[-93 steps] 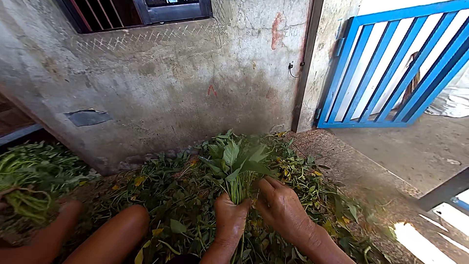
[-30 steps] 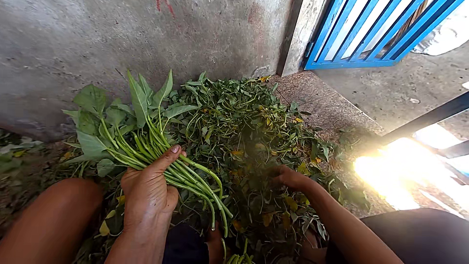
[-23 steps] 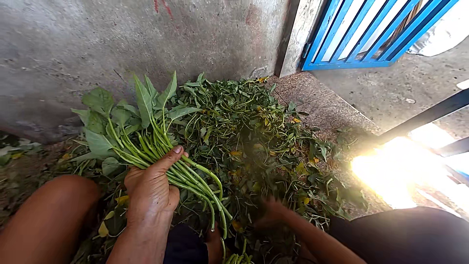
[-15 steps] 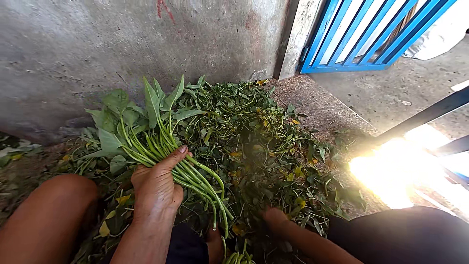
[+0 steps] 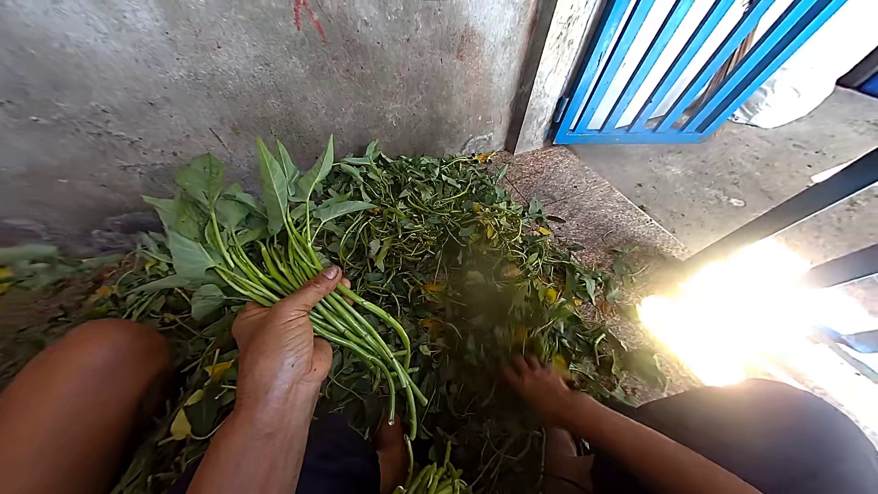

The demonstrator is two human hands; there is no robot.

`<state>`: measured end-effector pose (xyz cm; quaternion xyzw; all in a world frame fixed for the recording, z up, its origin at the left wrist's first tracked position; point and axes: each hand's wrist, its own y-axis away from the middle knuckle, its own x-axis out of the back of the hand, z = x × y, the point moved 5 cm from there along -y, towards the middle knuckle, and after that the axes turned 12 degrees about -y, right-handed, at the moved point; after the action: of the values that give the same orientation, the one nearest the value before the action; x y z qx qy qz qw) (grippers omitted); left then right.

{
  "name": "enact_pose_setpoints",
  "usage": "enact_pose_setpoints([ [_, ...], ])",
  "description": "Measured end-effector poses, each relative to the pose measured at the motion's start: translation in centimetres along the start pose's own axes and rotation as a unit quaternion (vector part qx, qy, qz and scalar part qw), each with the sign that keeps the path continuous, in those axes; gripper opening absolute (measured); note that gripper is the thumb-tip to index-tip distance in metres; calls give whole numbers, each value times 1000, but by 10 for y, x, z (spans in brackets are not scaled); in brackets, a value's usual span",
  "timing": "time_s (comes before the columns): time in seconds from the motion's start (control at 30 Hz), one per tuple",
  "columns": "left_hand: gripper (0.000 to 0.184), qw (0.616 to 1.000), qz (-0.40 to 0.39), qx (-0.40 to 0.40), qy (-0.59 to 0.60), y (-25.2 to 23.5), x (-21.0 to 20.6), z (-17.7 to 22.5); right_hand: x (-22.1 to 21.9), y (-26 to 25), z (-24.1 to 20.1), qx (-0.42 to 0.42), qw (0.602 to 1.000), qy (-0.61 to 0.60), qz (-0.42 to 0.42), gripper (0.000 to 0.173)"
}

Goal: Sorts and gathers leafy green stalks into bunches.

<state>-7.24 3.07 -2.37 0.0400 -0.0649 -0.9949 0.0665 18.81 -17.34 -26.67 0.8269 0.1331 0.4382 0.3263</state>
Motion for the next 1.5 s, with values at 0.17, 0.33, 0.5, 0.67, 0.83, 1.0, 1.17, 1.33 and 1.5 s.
enact_pose_setpoints([
  [0.17, 39, 1000, 6, 15, 4, 4, -4, -1, -56, 17, -13, 40, 954, 24, -297, 46],
  [0.33, 40, 1000, -8, 15, 1, 3, -5, -1, 9, 8, -17, -2, 950, -172, -259, 31],
  [0.5, 40, 1000, -1, 10, -8, 1, -5, -2, 72, -46, 57, -99, 944, -278, 150, 36],
  [0.67, 37, 1000, -7, 7, -18, 1, -9, -5, -25, -51, 14, -159, 961, -223, 30, 73],
  [0.83, 38, 1000, -12, 12, -24, 3, -13, -7, -72, -47, -51, -5, 989, -57, -138, 57],
  [1.0, 37, 1000, -8, 13, -22, 1, -11, -6, -9, -50, -26, 89, 968, -233, 26, 36],
  [1.17, 39, 1000, 0, 19, -19, 1, -8, -7, 8, -63, 46, -96, 769, -599, 204, 29],
  [1.33, 39, 1000, -5, 15, -18, 1, -10, -7, -45, -71, 59, -121, 946, -290, 80, 59],
  [1.5, 40, 1000, -5, 27, -7, 4, -13, -7, -64, -54, -15, 14, 975, -183, -128, 47],
])
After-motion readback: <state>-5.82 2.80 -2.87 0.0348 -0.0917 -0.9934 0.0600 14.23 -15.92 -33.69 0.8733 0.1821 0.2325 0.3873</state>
